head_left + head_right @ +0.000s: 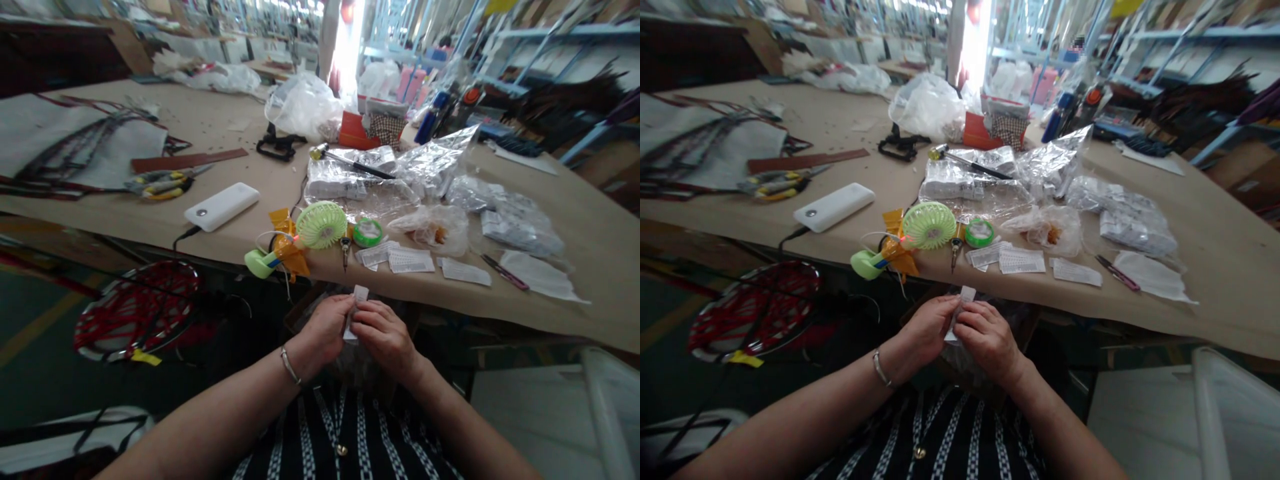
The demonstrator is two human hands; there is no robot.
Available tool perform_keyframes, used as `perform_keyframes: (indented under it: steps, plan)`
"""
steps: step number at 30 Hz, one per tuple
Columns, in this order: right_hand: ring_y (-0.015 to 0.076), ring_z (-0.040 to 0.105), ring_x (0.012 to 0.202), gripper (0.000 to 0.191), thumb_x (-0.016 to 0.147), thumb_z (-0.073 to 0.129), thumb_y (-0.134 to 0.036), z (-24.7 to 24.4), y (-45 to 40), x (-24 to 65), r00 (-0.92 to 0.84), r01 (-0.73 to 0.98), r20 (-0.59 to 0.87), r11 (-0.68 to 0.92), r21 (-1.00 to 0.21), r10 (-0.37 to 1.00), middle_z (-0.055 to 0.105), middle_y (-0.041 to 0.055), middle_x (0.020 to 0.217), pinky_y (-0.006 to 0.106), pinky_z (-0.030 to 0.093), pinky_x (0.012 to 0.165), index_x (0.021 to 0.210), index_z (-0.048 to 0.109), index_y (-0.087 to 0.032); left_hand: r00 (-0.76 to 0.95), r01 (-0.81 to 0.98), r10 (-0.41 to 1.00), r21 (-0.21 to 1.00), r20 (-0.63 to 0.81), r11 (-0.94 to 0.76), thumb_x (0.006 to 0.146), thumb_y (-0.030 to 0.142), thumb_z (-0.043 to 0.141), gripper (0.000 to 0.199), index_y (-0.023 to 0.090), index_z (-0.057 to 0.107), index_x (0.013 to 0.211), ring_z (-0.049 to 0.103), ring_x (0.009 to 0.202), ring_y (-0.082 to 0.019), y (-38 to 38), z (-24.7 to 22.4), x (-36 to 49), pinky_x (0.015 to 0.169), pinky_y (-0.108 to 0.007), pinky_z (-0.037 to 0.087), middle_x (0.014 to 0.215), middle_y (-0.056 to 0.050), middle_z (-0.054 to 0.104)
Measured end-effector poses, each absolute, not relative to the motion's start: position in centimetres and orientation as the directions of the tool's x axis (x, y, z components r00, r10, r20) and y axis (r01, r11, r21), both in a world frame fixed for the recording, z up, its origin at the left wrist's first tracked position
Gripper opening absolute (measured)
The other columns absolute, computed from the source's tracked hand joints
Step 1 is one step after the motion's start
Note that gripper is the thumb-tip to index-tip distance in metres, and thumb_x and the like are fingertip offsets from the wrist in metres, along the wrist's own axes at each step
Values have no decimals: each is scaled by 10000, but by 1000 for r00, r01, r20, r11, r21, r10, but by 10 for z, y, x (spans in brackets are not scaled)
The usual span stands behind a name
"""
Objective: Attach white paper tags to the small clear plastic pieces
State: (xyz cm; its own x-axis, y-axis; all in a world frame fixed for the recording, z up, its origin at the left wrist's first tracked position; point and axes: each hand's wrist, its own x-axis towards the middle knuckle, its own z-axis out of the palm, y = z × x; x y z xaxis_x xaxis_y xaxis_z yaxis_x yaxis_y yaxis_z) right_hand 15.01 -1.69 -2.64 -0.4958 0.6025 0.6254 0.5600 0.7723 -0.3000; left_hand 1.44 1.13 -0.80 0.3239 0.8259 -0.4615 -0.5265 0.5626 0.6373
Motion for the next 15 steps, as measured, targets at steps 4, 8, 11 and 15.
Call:
perform_keyframes:
  steps: [4, 8, 11, 15]
  plan:
    - [198, 556, 1065, 171, 828, 538, -108, -26, -20, 148, -493, 538, 620, 774, -334, 610, 673, 65, 957, 399, 450, 941, 948, 635, -183, 353, -501, 811, 639, -466, 584, 635, 170, 690, 121, 75, 616, 651, 533, 527, -88, 9, -7, 13, 479, -182, 374, 633, -52, 615]
    - [222, 539, 1076, 232, 811, 583, -195, -27, -24, 151, -325, 529, 594, 662, -531, 736, 645, 77, 1020, 405, 447, 933, 1042, 597, -190, 351, -484, 796, 632, -492, 605, 712, 174, 638, 99, 79, 612, 717, 547, 502, -94, 6, -4, 10, 482, -194, 413, 631, -52, 618]
    - [204, 585, 944, 201, 808, 579, -279, -25, -21, 154, 28, 423, 432, 381, -822, 902, 629, 63, 956, 358, 476, 846, 990, 579, -193, 364, -399, 763, 651, -534, 646, 789, 213, 571, 134, 89, 607, 825, 589, 519, -125, 2, 1, 9, 503, -235, 468, 697, -84, 648]
    - [132, 571, 676, 175, 769, 597, -348, -21, -13, 150, 83, 95, 26, 19, -995, 996, 603, -7, 752, 243, 466, 634, 841, 577, -190, 397, -301, 768, 719, -503, 626, 821, 263, 544, 193, 82, 606, 845, 579, 500, -106, -5, 6, 10, 484, -215, 466, 714, -94, 648]
